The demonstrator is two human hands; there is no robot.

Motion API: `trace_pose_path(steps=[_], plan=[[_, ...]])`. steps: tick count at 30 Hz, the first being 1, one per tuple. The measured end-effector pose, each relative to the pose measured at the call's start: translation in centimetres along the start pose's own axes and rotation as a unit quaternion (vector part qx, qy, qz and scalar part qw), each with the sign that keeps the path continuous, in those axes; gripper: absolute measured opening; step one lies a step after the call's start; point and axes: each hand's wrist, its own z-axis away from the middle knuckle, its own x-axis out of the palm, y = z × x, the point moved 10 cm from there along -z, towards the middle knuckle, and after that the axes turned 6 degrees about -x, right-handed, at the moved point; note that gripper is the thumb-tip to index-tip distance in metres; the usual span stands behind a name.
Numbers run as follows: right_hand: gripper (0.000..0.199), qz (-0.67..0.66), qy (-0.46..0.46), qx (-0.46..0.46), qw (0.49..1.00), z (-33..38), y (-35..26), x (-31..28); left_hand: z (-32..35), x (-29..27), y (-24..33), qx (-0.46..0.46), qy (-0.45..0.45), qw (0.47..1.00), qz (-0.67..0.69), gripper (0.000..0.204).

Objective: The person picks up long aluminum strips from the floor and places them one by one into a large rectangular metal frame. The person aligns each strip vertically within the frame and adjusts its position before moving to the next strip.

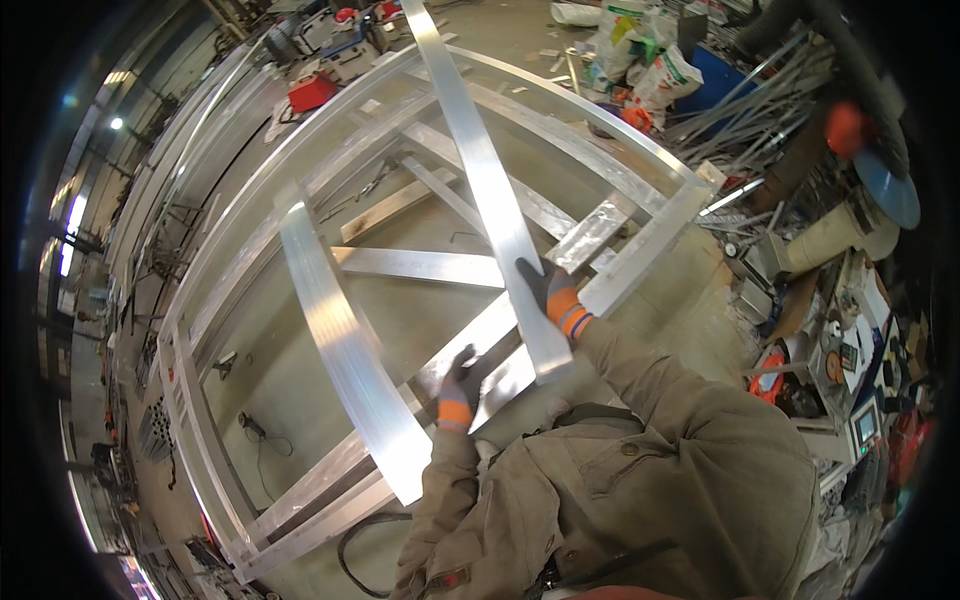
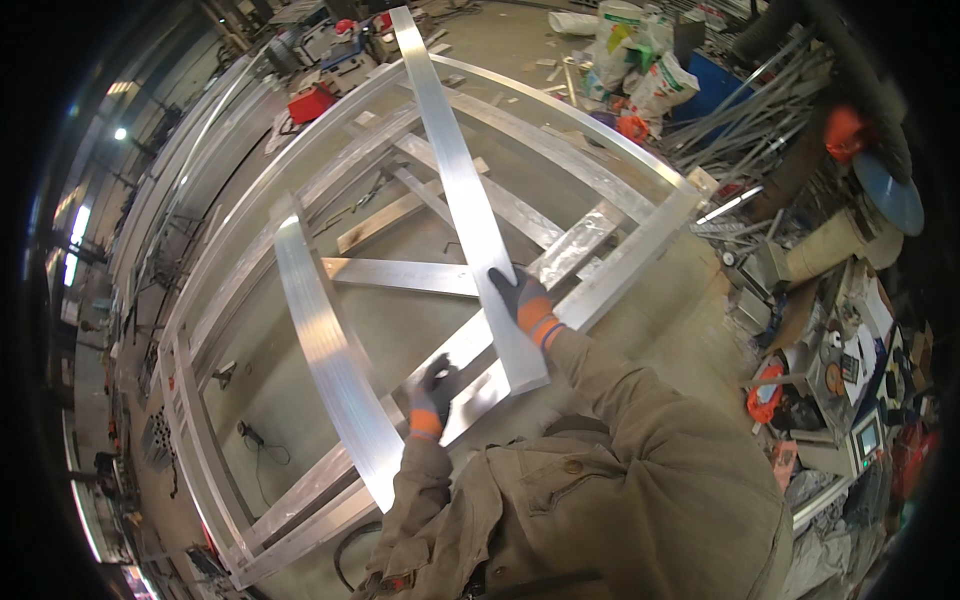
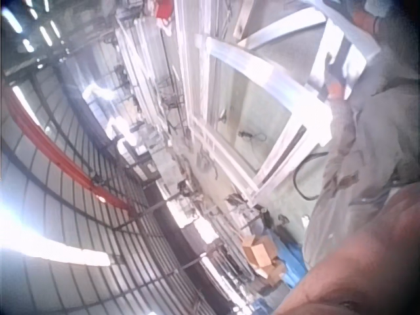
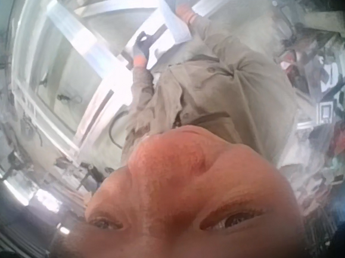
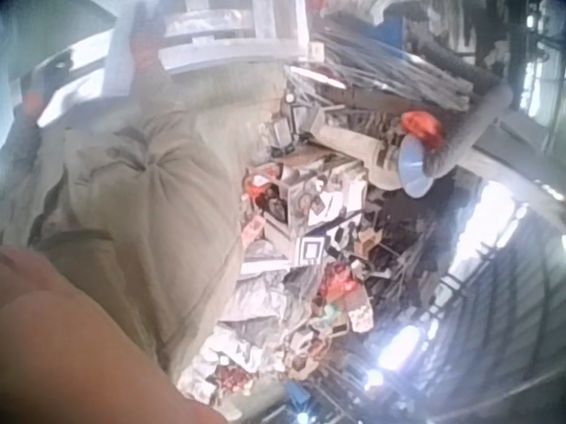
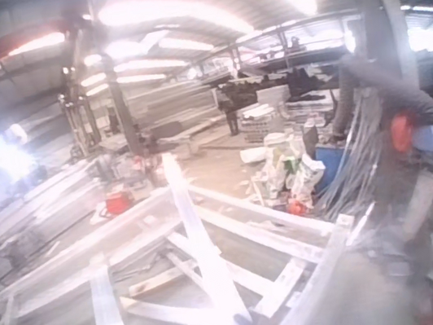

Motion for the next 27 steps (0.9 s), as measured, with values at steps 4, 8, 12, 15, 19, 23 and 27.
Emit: trace_pose_path(steps=[4,8,12,15,19,23,27], plan=[[0.075,0.147,0.069,0.003,0.987,-0.3,5.9,-9.6,3.2,-12.6,-0.4,0.092,0.318,0.900,-0.282,0.057],[0.079,0.231,0.110,-0.025,0.966,1.4,9.8,-17.7,7.8,-19.9,-1.8,0.064,0.395,0.835,-0.378,0.068],[0.078,0.337,0.097,0.066,0.934,3.1,15.0,-23.3,9.7,-21.1,-3.7,-0.086,0.410,0.773,-0.477,0.077],[0.074,0.269,0.120,0.031,0.955,5.5,15.7,-25.0,10.0,-18.9,-1.9,-0.058,0.440,0.719,-0.535,0.078],[0.070,0.282,0.147,0.039,0.947,8.8,13.6,-24.3,5.9,-12.0,2.2,0.096,0.364,0.826,-0.419,0.080],[0.063,0.205,0.117,0.020,0.972,10.7,8.9,-20.7,-1.4,-2.6,10.6,0.182,0.238,0.922,-0.245,0.099],[0.058,0.116,0.083,-0.060,0.988,13.0,3.0,-18.1,-5.6,5.6,22.1,0.208,0.108,0.970,-0.057,0.113]])
